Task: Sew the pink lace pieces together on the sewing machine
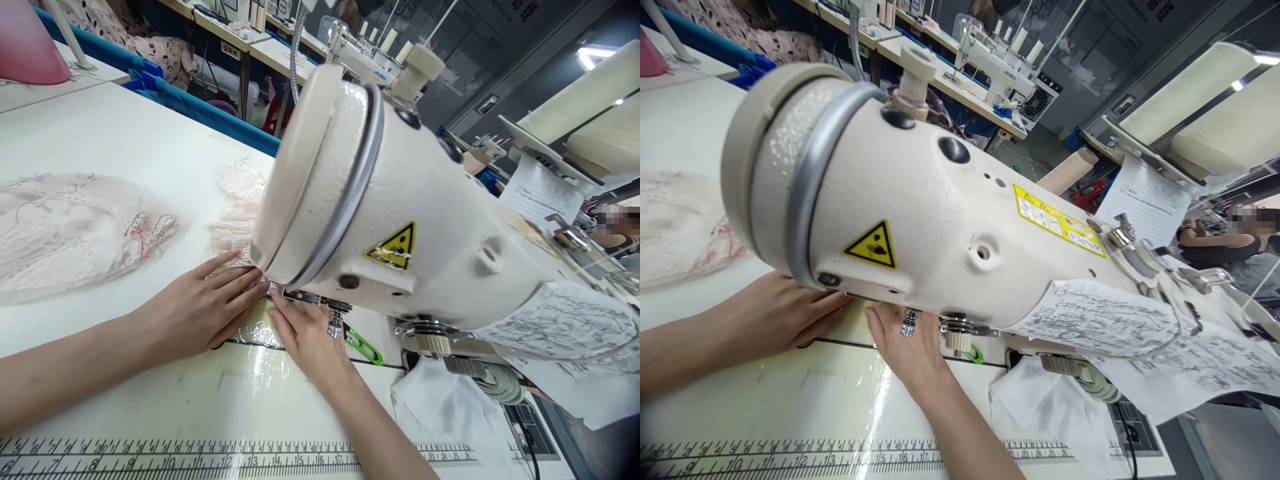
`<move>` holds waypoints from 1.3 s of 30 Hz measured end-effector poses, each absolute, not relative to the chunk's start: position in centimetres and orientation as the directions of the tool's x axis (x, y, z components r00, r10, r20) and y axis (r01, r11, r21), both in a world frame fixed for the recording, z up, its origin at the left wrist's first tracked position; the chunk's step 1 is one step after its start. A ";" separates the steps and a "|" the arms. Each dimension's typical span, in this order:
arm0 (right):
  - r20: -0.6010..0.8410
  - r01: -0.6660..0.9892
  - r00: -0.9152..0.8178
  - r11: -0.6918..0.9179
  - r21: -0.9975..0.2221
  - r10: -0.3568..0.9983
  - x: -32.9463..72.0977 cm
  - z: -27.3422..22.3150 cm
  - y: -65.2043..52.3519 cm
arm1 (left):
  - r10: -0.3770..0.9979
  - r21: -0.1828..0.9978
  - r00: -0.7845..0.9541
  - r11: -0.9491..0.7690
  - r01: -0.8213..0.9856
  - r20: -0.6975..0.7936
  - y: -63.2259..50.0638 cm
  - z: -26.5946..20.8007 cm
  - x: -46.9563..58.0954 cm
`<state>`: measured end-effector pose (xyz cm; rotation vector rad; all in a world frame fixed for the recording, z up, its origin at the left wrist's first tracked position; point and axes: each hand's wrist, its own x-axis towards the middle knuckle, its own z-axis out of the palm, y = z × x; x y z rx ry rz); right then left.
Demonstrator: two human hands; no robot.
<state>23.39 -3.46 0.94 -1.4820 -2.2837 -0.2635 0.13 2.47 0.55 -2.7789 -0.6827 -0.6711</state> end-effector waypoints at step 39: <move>0.349 0.914 -0.308 0.377 -0.148 0.885 22.5 2.1 -3.8 | 0.471 0.030 0.745 -0.853 0.521 0.473 2.6 0.6 0.5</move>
